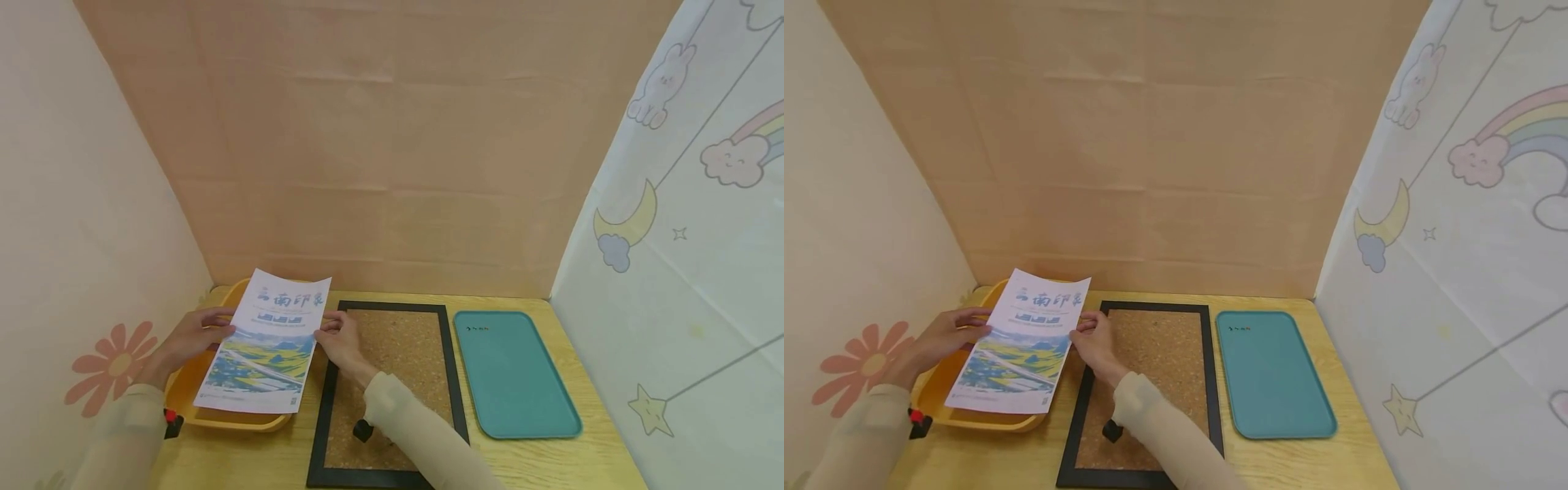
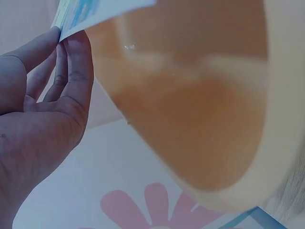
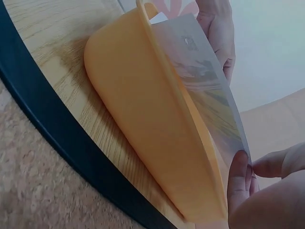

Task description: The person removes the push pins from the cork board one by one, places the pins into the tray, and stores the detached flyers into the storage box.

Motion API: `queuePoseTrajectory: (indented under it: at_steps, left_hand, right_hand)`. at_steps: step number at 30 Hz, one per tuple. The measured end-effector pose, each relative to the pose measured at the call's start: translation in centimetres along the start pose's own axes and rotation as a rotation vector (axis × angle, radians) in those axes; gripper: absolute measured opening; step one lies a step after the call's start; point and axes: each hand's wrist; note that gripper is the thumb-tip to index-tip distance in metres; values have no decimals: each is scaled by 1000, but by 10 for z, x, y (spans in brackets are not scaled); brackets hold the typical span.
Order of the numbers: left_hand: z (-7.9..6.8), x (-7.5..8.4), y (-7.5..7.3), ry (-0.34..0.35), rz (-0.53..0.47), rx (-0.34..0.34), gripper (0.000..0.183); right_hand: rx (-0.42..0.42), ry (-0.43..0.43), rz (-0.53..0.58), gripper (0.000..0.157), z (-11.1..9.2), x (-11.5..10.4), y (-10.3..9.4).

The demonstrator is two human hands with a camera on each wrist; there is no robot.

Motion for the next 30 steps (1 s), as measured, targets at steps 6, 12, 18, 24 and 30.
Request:
queuePoseTrajectory:
  at_steps: [6, 12, 18, 24, 30]
  left_hand:
    - [-1, -7, -6, -50, 5, 17, 65]
    - [-3, -15, -10, -79, 1, 25, 69]
    - [-1, -21, -14, -102, -13, 38, 71]
    - [1, -23, -14, -134, -6, 67, 70]
    - [4, -26, -11, -136, 26, 115, 64]
  right_hand:
    - [5, 3, -8, 42, 5, 4, 8]
    - [6, 6, 2, 43, 9, 5, 16]
    - [19, 34, 0, 40, 9, 0, 24]
    - [19, 56, 1, 37, 10, -3, 30]
    - [42, 66, -40, 32, 13, 0, 34]
Point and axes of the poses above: each hand's wrist, its own z-axis towards the middle knuckle, its own y-axis out of the palm, x = y × z, and after that the axes turned 12 degrees about -x, right-handed
